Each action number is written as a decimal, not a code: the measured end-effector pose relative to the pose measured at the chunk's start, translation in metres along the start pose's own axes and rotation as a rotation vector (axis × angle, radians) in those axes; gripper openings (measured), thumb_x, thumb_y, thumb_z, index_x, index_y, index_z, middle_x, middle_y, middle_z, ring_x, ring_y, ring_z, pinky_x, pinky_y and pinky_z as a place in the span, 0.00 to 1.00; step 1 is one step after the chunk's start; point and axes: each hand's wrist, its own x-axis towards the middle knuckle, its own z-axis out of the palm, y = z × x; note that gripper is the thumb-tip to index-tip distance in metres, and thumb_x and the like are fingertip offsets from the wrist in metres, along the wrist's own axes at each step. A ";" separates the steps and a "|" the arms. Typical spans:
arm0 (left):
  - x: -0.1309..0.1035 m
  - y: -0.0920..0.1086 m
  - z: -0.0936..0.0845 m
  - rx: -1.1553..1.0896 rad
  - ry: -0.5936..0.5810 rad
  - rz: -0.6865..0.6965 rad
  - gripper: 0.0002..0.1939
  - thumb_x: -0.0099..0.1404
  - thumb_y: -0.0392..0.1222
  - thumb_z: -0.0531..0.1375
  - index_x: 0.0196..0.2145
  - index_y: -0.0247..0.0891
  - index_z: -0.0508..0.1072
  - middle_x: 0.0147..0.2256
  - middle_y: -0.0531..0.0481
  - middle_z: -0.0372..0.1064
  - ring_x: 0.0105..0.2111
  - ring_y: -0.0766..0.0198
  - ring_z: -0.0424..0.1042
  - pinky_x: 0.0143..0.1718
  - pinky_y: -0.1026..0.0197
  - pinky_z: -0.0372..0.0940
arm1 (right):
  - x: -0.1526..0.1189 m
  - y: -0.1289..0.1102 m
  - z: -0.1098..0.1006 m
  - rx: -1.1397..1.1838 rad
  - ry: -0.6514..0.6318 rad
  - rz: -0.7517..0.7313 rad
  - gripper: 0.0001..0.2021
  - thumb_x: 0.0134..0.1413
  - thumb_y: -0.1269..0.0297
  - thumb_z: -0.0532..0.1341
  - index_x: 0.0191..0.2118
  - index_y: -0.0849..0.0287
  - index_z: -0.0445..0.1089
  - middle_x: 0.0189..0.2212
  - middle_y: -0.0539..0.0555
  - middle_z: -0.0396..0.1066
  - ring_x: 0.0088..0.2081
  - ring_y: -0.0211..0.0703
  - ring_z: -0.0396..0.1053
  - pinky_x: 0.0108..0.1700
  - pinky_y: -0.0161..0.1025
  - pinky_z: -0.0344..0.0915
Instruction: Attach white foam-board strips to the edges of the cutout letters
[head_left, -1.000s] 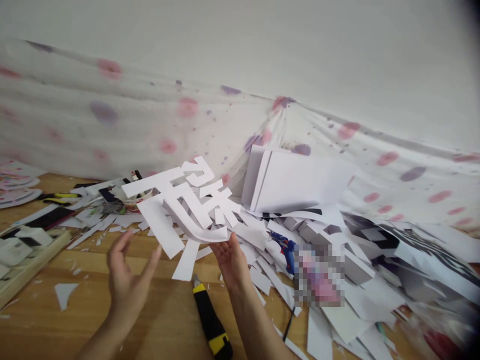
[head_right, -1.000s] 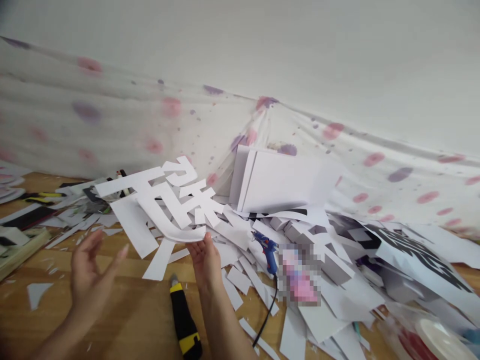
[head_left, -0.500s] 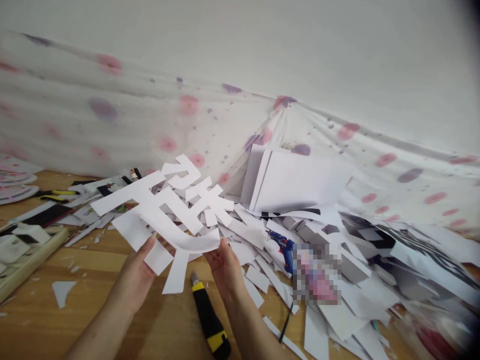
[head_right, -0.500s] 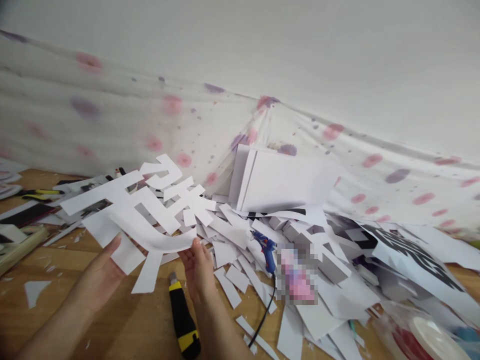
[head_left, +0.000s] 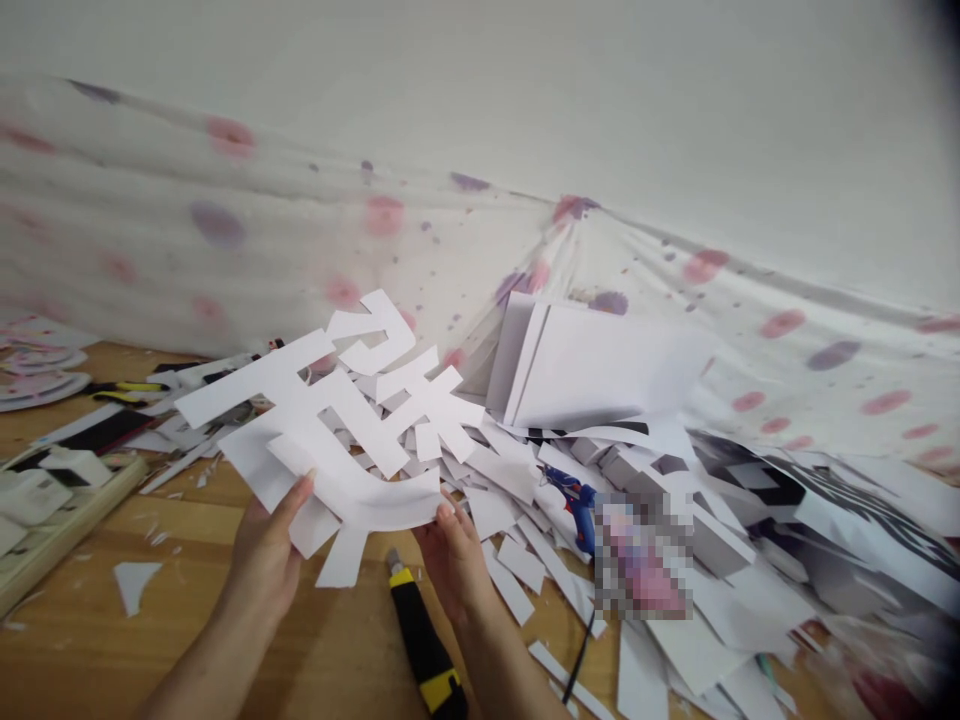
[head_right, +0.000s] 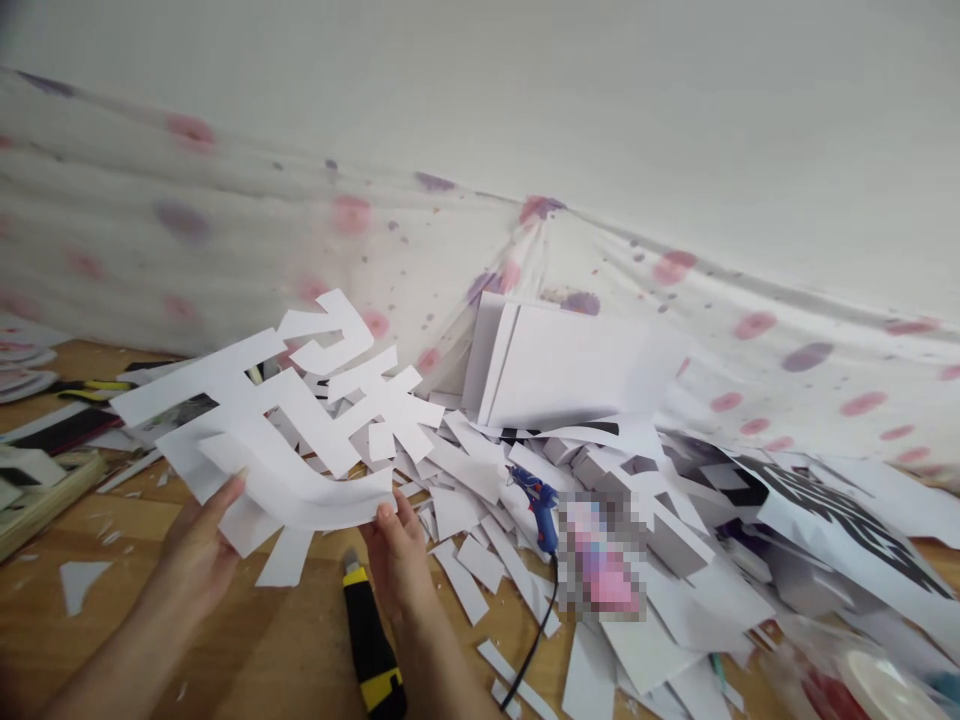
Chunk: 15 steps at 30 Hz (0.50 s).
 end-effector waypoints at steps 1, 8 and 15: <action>0.001 -0.002 0.000 -0.008 0.024 0.008 0.21 0.55 0.33 0.60 0.47 0.47 0.69 0.40 0.54 0.73 0.33 0.68 0.73 0.29 0.71 0.68 | 0.000 0.000 0.000 -0.008 -0.001 0.008 0.17 0.42 0.56 0.66 0.40 0.58 0.71 0.42 0.57 0.72 0.47 0.49 0.67 0.55 0.49 0.57; 0.018 0.003 -0.009 -0.026 0.073 -0.057 0.14 0.58 0.35 0.58 0.44 0.43 0.72 0.36 0.53 0.74 0.28 0.69 0.73 0.26 0.69 0.69 | 0.003 -0.010 -0.008 -0.031 -0.103 0.138 0.30 0.35 0.49 0.68 0.46 0.57 0.67 0.41 0.57 0.72 0.44 0.50 0.69 0.52 0.53 0.58; 0.024 0.014 -0.010 -0.046 0.080 -0.195 0.11 0.61 0.39 0.55 0.42 0.43 0.71 0.27 0.55 0.73 0.21 0.66 0.71 0.19 0.64 0.69 | 0.009 -0.016 -0.008 -0.134 -0.102 0.132 0.22 0.39 0.62 0.68 0.44 0.56 0.66 0.36 0.52 0.73 0.34 0.43 0.73 0.38 0.42 0.68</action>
